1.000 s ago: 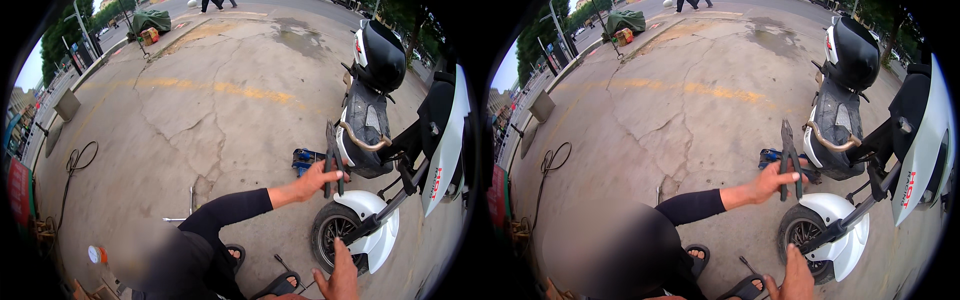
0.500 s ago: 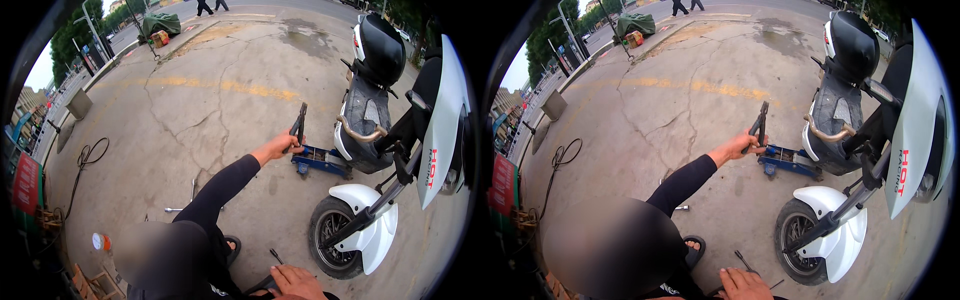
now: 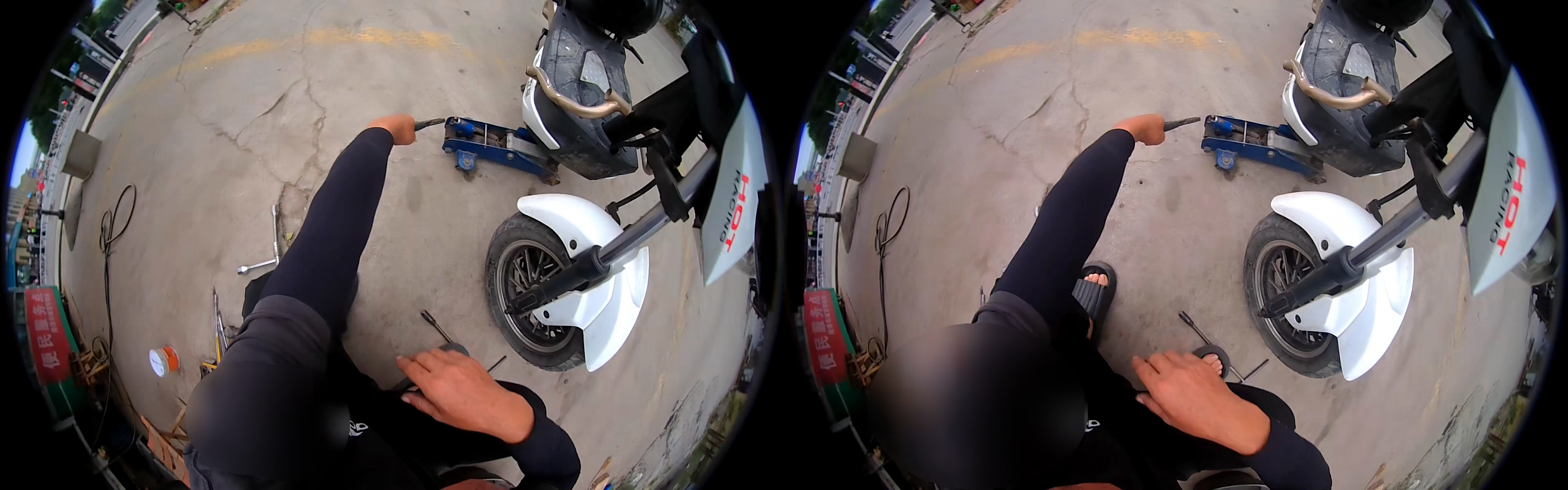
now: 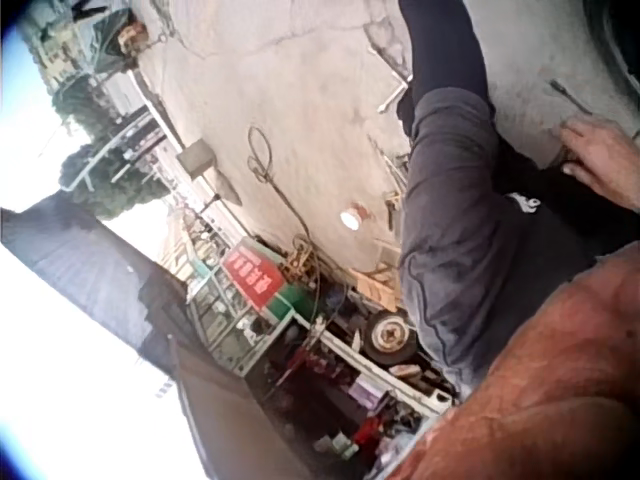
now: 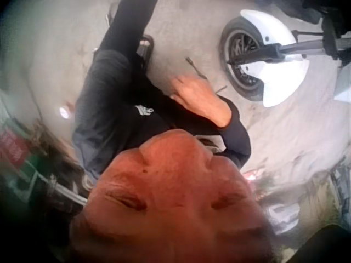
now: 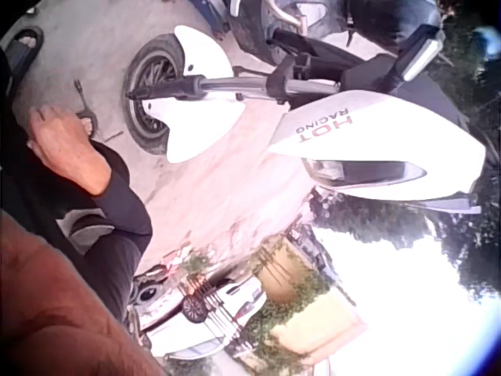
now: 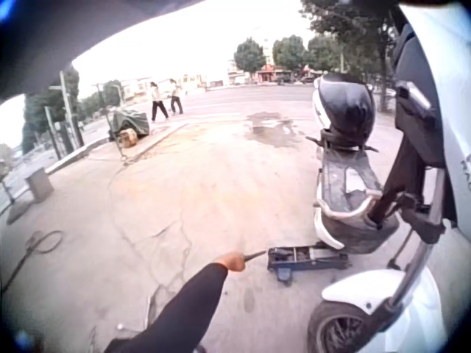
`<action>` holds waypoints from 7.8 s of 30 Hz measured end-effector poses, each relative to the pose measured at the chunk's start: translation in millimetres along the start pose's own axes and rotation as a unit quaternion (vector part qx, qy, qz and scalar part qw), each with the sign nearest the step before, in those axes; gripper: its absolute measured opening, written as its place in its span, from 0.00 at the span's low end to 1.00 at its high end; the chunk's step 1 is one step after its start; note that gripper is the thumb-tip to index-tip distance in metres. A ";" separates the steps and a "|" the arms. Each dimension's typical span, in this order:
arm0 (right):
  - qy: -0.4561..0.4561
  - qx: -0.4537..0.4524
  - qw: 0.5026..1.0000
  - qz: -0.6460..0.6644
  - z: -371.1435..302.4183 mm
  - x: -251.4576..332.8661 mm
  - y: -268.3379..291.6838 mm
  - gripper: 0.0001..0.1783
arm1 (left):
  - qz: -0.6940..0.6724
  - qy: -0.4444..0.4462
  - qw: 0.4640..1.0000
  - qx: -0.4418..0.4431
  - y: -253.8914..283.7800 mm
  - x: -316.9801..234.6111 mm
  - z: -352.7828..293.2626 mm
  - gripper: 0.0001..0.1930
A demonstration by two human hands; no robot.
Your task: The person uses a floor jack to lift the front of a white motorcycle. They then use a wrench to loosen the axle nut and remove the front wheel, placing it on the ground. Finally, they use pliers to detach the brake caliper from the fork.
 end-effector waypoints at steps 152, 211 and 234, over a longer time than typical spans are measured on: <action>-0.376 -0.651 0.658 -0.040 -107.3 -125.3 184.3 0.28 | 0.137 -0.145 0.978 -0.060 -28.3 31.6 143.1 0.14; -0.300 -0.762 0.570 0.074 -75.7 -158.8 187.7 0.21 | 0.101 -0.114 0.985 -0.083 -57.6 66.2 166.1 0.14; -0.327 -0.717 0.615 0.006 -81.1 -141.3 187.2 0.22 | 0.141 -0.214 0.960 -0.115 -32.5 16.0 146.7 0.16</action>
Point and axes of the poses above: each hand's wrist, its own z-axis towards the middle knuckle, its own y-axis out of the back of the hand, x = y × z, the point moved 6 cm from there along z, towards the middle knuckle, and after that the axes turned 8 degrees about -y, right-handed, at the moved point
